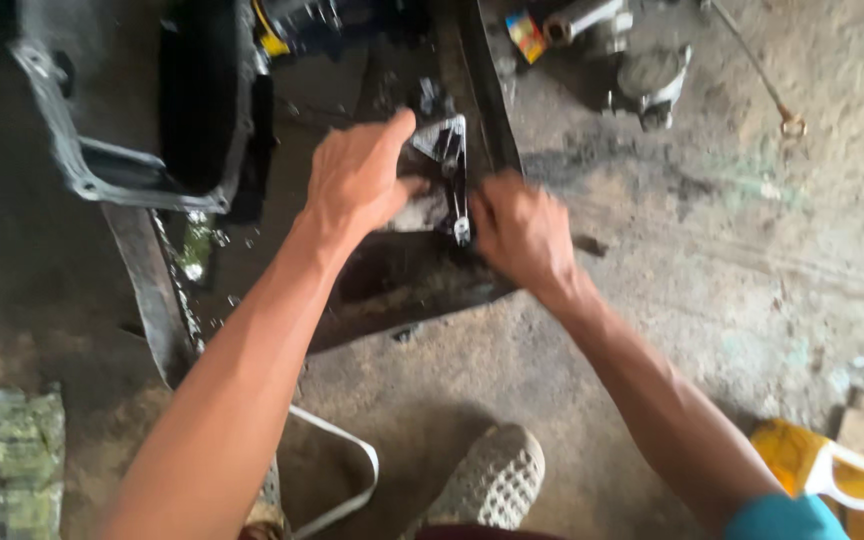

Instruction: The person scrubs a small, rectangular metal component with a dark abrasive pad over a black oil-filled tray. They repeatedly rub the part's surfaces and edges, occasionally dipping it into the liquid to remove grime. The person handles the part with both hands, turning it to clean different sides.

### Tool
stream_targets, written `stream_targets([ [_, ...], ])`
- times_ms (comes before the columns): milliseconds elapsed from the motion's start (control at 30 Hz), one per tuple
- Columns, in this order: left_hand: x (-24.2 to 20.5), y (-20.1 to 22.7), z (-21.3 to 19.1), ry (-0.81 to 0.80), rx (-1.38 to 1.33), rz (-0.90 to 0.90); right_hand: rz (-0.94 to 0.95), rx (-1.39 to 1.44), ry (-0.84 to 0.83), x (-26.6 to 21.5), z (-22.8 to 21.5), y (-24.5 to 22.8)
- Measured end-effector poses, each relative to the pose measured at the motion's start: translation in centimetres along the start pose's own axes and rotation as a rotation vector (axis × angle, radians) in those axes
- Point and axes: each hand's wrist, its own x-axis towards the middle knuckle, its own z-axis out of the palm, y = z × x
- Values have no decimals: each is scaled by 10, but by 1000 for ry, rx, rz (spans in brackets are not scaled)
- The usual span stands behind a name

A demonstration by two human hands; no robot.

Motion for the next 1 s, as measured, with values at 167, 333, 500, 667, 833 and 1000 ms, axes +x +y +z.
stream_targets([
  [167,1,0,8,59,-24,30,-35,-62,51,2,-3,-4],
  [333,-8,-10,7,80,-31,39,-59,-70,-53,3,-6,-1],
  [500,-11,-2,9,81,-22,41,-26,-19,-21,-5,3,-3],
  [667,-5,-2,6,60,-28,73,-4,-3,-159,-1,-9,6],
  [833,1,3,1,-1,2,41,75,-24,49,-1,0,-3],
  [1000,-7,2,-3,-5,-9,9,69,81,-46,5,-7,10],
])
